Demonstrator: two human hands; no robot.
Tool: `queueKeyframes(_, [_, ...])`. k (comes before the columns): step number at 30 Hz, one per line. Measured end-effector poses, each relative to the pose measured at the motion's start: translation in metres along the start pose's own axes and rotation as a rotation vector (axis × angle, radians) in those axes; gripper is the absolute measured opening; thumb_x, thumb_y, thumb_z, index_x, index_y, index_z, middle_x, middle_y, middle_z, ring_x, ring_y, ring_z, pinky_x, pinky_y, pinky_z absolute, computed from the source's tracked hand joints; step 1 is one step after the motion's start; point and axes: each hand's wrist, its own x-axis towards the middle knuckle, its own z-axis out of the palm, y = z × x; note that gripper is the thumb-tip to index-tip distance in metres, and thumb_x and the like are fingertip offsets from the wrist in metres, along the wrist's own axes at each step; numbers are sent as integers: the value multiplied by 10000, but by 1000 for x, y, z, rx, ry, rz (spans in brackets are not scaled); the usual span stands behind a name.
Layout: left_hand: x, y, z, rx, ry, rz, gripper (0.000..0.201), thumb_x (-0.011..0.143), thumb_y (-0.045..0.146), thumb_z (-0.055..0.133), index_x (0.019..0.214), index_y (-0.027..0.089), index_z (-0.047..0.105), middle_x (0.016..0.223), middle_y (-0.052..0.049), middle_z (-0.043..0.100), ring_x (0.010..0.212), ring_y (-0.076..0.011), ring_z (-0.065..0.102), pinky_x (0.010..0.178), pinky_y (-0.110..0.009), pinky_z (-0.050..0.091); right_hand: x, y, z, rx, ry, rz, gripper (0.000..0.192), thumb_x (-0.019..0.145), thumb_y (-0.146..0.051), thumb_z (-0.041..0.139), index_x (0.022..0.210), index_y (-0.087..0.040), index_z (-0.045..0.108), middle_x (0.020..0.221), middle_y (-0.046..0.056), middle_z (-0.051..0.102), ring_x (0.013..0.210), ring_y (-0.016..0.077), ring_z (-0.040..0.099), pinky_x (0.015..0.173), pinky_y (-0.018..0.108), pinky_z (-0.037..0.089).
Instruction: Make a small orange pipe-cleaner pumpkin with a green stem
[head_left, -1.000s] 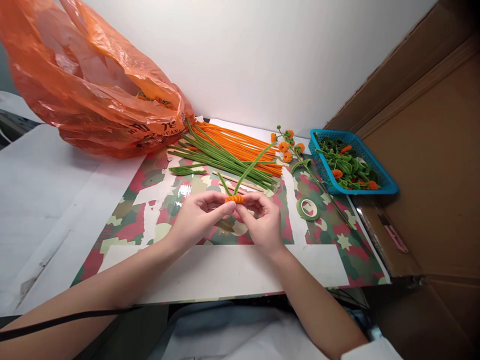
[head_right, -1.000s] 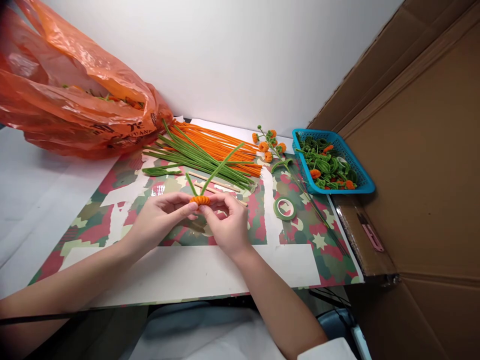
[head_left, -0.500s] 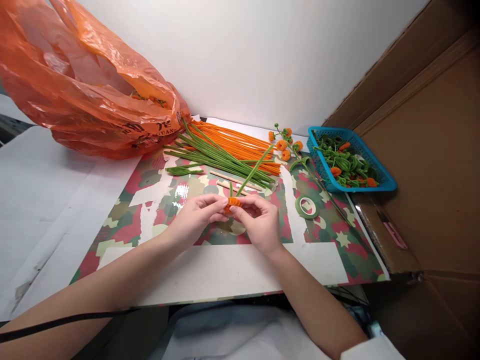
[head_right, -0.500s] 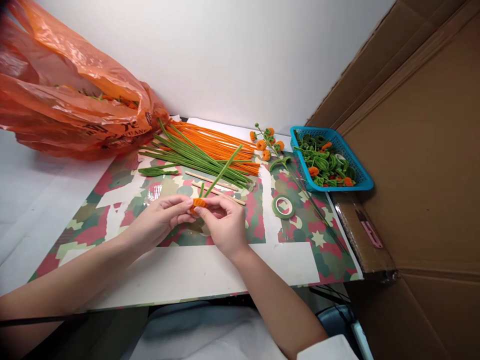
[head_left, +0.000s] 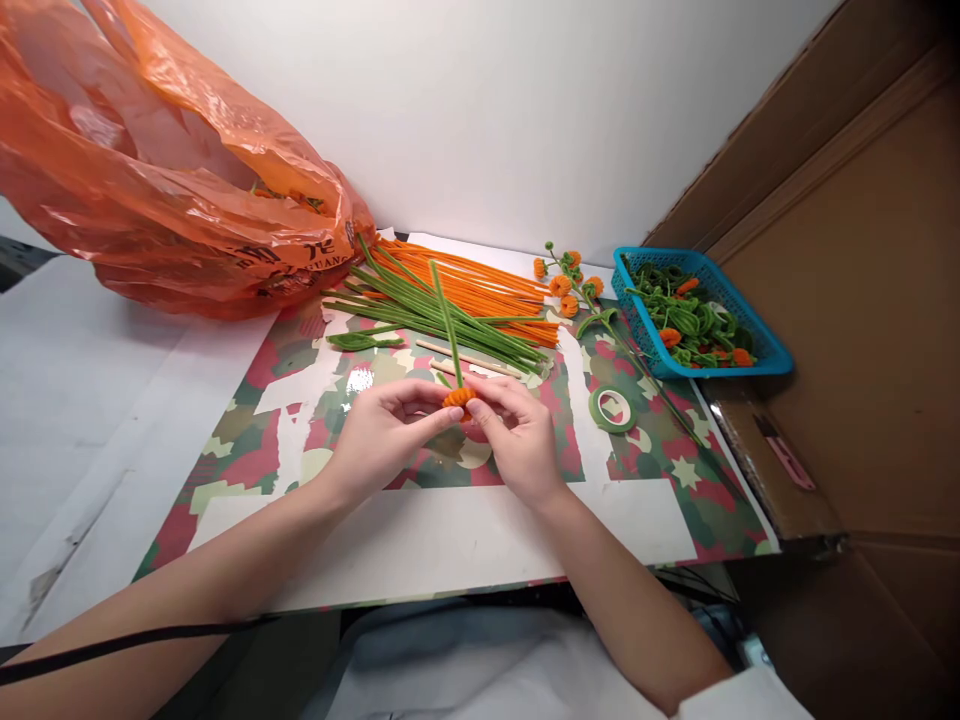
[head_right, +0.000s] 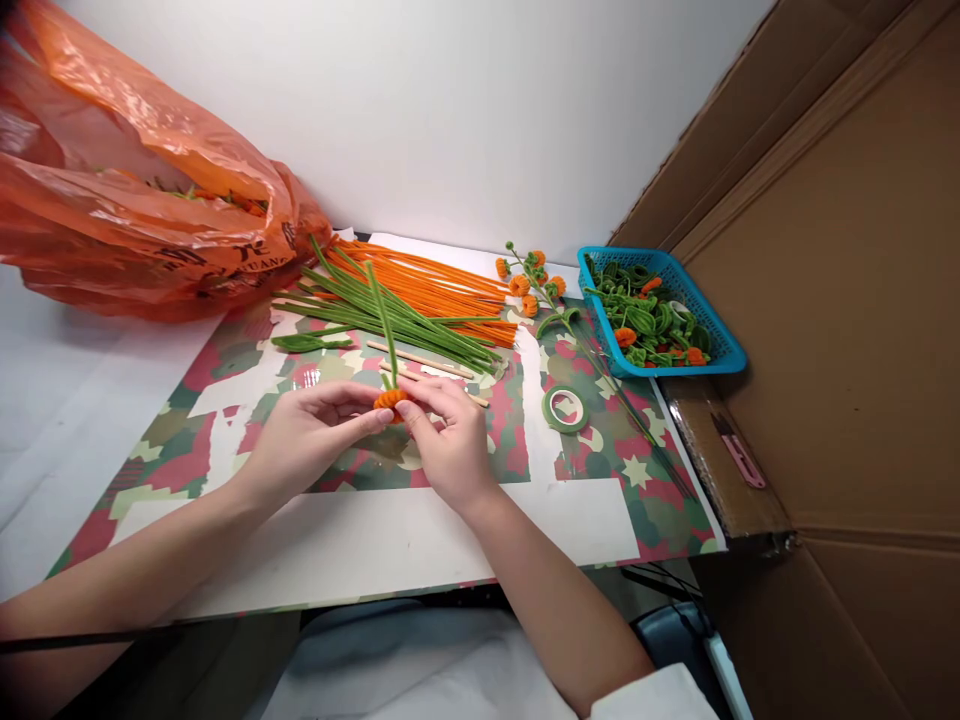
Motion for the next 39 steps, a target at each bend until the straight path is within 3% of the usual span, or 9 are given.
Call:
queueKeyframes(2, [0, -1, 1, -13, 39, 16, 307, 659, 397, 842, 835, 168, 738, 870, -67, 762, 775, -213, 719, 676, -297, 600, -1, -1, 2, 8, 58, 9, 306, 759, -262, 729, 1065, -252, 715, 1030, 49, 689, 879, 175, 677, 683, 288, 606])
queueKeyframes(6, [0, -3, 2, -18, 66, 58, 284, 658, 391, 843, 806, 179, 726, 840, -55, 760, 774, -210, 718, 704, -309, 603, -3, -4, 7, 110, 121, 117, 278, 615, -277, 843, 827, -200, 679, 846, 29, 721, 764, 175, 695, 702, 310, 608])
queueKeyframes(13, [1, -4, 1, -38, 41, 72, 312, 663, 373, 843, 876, 187, 711, 828, -46, 751, 775, -187, 709, 721, -290, 598, 4, -6, 5, 271, 45, 271, 321, 554, -405, 853, 732, -199, 683, 761, 15, 749, 677, 172, 710, 613, 297, 612])
queueKeyframes(21, [6, -12, -7, -82, -76, -85, 384, 715, 405, 805, 1011, 187, 695, 859, -58, 756, 759, -177, 715, 692, -271, 596, 8, -4, -1, 344, -49, 362, 342, 566, -409, 853, 763, -196, 672, 727, -11, 711, 614, 114, 651, 573, 242, 569])
queueKeyframes(23, [5, -10, -6, 15, -70, -16, 356, 750, 398, 774, 1022, 184, 688, 886, -65, 749, 790, -184, 712, 706, -281, 603, 7, -3, 0, 325, -43, 356, 313, 586, -384, 840, 766, -193, 669, 727, -10, 704, 616, 114, 644, 580, 244, 567])
queueKeyframes(27, [-1, -2, -4, 382, 79, 385, 248, 783, 330, 731, 1001, 214, 709, 911, -39, 710, 806, -166, 677, 705, -271, 612, 5, 0, 1, 207, -8, 256, 204, 674, -325, 773, 799, -194, 678, 781, 9, 715, 678, 139, 670, 655, 282, 594])
queueKeyframes(29, [-3, 1, -3, 506, 99, 514, 180, 807, 313, 697, 960, 225, 728, 936, -40, 710, 810, -163, 669, 687, -262, 614, 3, 1, 0, 114, -12, 172, 153, 725, -302, 736, 826, -198, 687, 823, 24, 721, 707, 152, 678, 682, 302, 604])
queueKeyframes(33, [-2, 1, -4, 624, 72, 613, 120, 852, 285, 636, 895, 228, 733, 895, -37, 742, 767, -160, 678, 644, -249, 590, 1, 2, -2, -22, -58, 16, 83, 799, -269, 684, 854, -212, 708, 895, 37, 710, 777, 165, 676, 688, 307, 608])
queueKeyframes(39, [1, 0, -6, 780, 41, 669, 164, 888, 268, 545, 890, 217, 702, 837, -44, 718, 708, -159, 655, 670, -263, 537, -1, -1, -3, -119, -94, -89, 80, 837, -230, 638, 876, -235, 707, 909, 37, 692, 832, 173, 661, 609, 272, 593])
